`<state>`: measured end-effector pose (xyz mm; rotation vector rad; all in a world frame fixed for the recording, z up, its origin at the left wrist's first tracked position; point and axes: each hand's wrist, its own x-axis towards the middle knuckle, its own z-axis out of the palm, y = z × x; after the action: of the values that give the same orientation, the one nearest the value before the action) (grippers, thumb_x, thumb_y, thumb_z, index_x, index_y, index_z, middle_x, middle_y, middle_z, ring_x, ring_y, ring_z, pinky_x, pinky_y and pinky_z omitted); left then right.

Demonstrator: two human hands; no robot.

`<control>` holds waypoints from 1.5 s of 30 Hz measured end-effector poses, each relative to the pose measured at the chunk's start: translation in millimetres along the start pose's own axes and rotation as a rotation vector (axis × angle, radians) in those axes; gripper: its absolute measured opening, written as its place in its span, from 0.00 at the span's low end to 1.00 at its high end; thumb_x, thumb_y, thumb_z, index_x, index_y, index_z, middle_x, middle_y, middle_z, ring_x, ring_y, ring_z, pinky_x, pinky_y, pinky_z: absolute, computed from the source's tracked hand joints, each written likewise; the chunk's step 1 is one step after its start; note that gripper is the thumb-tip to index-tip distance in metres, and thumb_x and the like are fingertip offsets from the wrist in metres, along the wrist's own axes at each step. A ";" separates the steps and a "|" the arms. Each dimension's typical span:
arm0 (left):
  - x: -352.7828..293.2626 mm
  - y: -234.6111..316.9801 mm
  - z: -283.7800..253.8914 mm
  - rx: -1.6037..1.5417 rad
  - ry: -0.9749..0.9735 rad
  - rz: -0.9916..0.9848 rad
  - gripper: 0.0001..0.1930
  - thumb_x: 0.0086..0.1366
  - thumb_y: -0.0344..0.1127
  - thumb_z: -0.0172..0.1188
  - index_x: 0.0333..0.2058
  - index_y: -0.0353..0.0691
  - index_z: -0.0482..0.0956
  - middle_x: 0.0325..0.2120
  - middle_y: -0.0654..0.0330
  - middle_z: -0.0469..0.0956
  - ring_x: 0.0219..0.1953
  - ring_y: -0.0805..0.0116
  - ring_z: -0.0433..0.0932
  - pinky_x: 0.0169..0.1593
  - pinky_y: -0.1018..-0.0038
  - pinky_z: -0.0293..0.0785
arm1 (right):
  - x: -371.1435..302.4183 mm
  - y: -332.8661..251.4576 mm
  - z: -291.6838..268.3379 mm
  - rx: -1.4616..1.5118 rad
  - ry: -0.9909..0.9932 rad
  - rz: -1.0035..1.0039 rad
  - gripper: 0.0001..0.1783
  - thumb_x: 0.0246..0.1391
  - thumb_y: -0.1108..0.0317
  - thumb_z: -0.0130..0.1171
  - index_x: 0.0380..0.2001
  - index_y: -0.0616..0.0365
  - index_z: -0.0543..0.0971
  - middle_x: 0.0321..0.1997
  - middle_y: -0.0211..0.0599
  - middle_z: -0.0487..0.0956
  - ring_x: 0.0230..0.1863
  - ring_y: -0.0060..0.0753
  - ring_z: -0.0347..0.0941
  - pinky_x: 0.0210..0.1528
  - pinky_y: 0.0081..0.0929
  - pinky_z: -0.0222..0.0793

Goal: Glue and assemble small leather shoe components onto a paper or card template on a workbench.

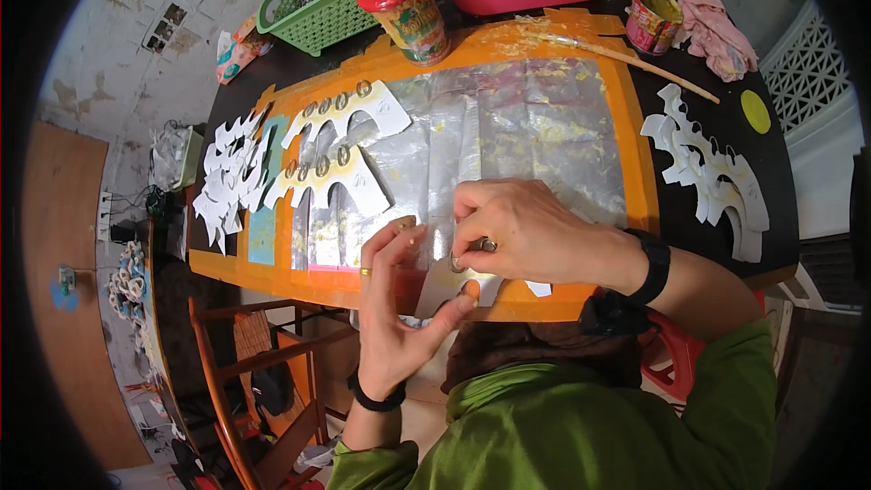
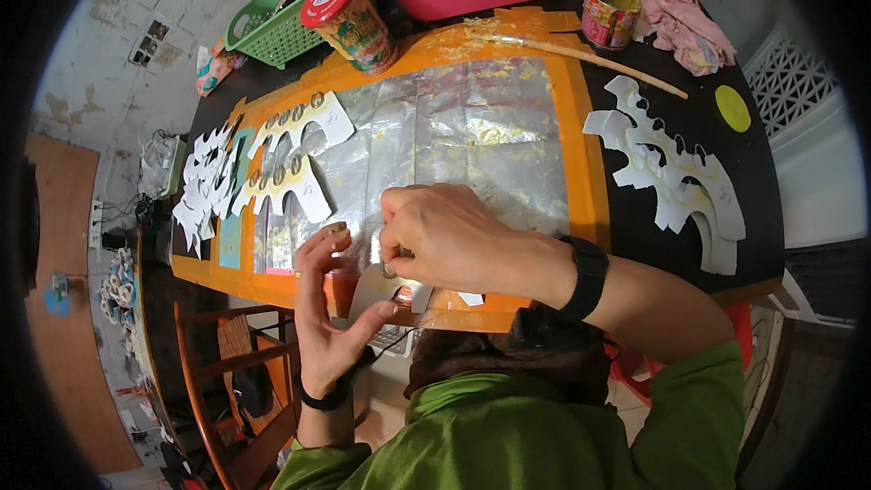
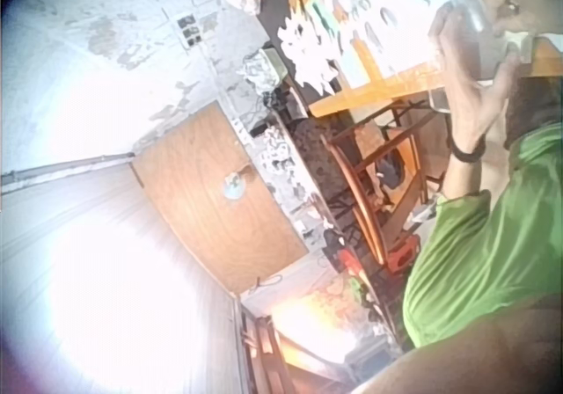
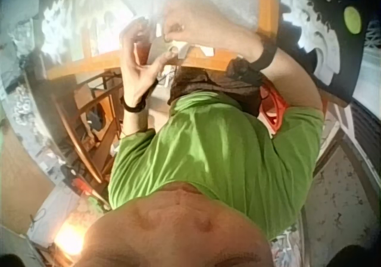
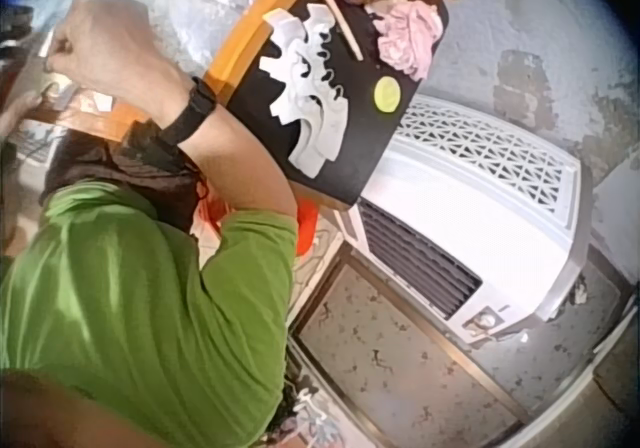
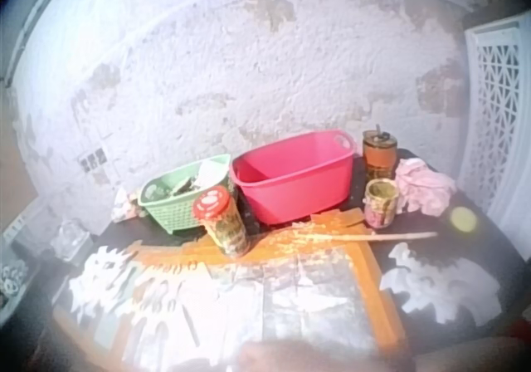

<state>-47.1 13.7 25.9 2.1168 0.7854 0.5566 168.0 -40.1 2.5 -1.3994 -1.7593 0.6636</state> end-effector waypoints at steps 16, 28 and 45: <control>11.8 -23.2 0.7 0.014 -0.026 0.122 0.30 0.51 0.27 0.73 0.55 0.41 0.75 0.43 0.57 0.80 0.49 0.53 0.74 0.52 0.63 0.73 | 0.4 -16.5 10.4 -0.407 0.073 -0.444 0.07 0.41 0.70 0.64 0.17 0.58 0.76 0.31 0.32 0.70 0.37 0.34 0.69 0.40 0.31 0.65; 13.1 -35.1 0.8 0.099 -0.020 0.320 0.09 0.52 0.27 0.72 0.34 0.40 0.84 0.45 0.64 0.83 0.51 0.56 0.75 0.54 0.62 0.72 | -4.4 -20.3 5.4 -0.468 0.018 -0.433 0.06 0.44 0.70 0.63 0.22 0.59 0.76 0.33 0.33 0.71 0.38 0.34 0.70 0.41 0.32 0.65; 12.1 -41.7 2.1 0.069 0.022 0.386 0.08 0.54 0.28 0.72 0.33 0.41 0.84 0.44 0.65 0.83 0.53 0.57 0.75 0.57 0.63 0.70 | 5.7 -15.8 -13.3 -0.251 -0.111 -0.243 0.08 0.44 0.74 0.67 0.30 0.56 0.79 0.38 0.31 0.73 0.37 0.34 0.76 0.38 0.33 0.72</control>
<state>-51.5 41.5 -7.2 2.3455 0.4096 0.7643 169.5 -39.6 23.8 -1.3003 -2.1181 0.4072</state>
